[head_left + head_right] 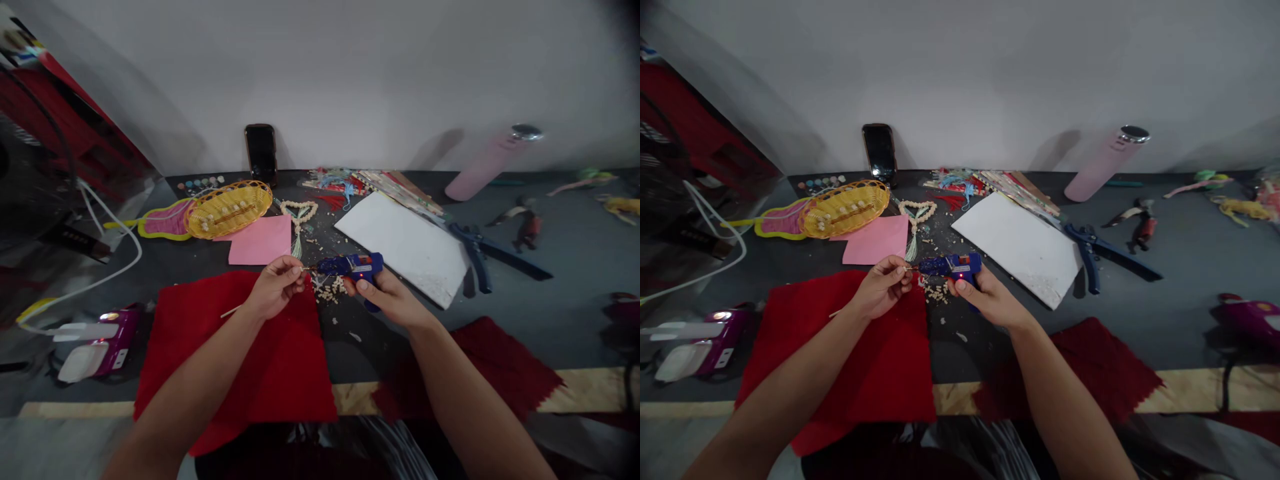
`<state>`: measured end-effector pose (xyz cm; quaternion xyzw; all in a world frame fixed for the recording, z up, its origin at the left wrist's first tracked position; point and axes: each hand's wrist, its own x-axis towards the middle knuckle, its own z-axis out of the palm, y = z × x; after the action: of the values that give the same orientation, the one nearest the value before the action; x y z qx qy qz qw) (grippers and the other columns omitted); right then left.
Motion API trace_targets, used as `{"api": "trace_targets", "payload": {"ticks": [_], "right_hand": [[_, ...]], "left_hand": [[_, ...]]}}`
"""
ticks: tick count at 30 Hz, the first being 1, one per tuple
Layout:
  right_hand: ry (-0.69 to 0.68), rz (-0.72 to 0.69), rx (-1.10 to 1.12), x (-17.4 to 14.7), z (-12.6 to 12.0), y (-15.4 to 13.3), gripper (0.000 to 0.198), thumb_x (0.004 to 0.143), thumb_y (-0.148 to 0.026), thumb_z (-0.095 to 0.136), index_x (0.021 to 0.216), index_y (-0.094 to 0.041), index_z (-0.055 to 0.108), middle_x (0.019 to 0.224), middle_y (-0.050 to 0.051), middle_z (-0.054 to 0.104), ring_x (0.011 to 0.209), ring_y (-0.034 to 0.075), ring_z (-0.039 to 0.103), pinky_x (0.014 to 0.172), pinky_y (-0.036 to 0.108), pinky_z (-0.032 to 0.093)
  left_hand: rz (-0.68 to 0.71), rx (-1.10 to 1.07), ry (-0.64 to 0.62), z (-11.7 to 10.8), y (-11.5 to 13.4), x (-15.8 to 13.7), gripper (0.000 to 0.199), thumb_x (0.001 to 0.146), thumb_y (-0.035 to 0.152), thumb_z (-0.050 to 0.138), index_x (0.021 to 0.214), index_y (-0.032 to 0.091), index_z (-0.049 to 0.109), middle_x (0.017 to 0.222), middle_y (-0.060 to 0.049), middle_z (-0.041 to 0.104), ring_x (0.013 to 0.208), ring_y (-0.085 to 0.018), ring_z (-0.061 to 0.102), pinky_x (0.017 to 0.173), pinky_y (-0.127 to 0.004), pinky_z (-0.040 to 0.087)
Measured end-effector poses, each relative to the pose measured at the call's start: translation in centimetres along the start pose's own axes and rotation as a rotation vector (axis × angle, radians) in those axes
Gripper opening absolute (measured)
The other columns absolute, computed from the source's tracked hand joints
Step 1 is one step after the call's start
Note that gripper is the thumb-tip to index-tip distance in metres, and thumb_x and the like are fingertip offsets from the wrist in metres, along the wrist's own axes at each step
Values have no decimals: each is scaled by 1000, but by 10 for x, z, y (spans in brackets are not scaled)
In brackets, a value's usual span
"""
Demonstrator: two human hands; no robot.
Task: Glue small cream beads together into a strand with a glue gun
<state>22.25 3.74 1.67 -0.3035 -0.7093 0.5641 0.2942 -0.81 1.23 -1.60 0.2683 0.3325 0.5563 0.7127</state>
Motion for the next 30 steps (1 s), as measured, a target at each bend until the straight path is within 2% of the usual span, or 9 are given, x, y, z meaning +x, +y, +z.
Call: {"api": "trace_targets", "payload": {"ticks": [15, 18, 21, 24, 27, 30], "right_hand": [[10, 11, -20, -3, -5, 6, 26, 89, -42, 44, 85, -19, 56, 79, 2, 53, 71, 13, 46, 65, 26, 37], [154, 32, 57, -7, -16, 12, 24, 87, -41, 47, 93, -20, 57, 85, 4, 58, 73, 14, 51, 67, 28, 41], [457, 79, 142, -11, -36, 21, 30, 84, -44, 50, 104, -22, 54, 86, 3, 59, 68, 14, 55, 62, 29, 46], [742, 131, 142, -13, -59, 30, 33, 78, -48, 57, 98, -23, 55, 77, 0, 57, 62, 12, 55, 55, 25, 47], [837, 216, 19, -13, -75, 37, 36, 71, -49, 63, 92, -21, 56, 70, -1, 55, 54, 10, 51, 48, 21, 43], [852, 242, -105, -13, -84, 46, 49, 69, -47, 64, 107, -20, 51, 81, 1, 60, 58, 11, 53, 48, 22, 43]], "left_hand": [[4, 5, 6, 2, 1, -1, 11, 70, 18, 71, 75, 16, 61, 61, 2, 55, 56, -6, 49, 51, -18, 41], [11, -7, 14, 3, 3, -2, 12, 69, 18, 72, 74, 16, 60, 65, 1, 56, 57, -6, 49, 51, -17, 41], [13, -7, 12, 3, 3, -2, 12, 69, 17, 71, 74, 16, 60, 65, 1, 56, 57, -6, 49, 51, -17, 41], [14, 1, -3, 3, 2, -2, 11, 71, 17, 70, 74, 16, 60, 65, 1, 56, 58, -6, 49, 51, -17, 40], [11, 4, -10, 3, 1, -2, 12, 70, 18, 70, 74, 16, 60, 66, 1, 56, 58, -6, 49, 51, -17, 40], [9, 6, -16, 3, 0, -2, 11, 70, 18, 70, 74, 17, 60, 66, 1, 55, 58, -6, 49, 51, -17, 40]]}}
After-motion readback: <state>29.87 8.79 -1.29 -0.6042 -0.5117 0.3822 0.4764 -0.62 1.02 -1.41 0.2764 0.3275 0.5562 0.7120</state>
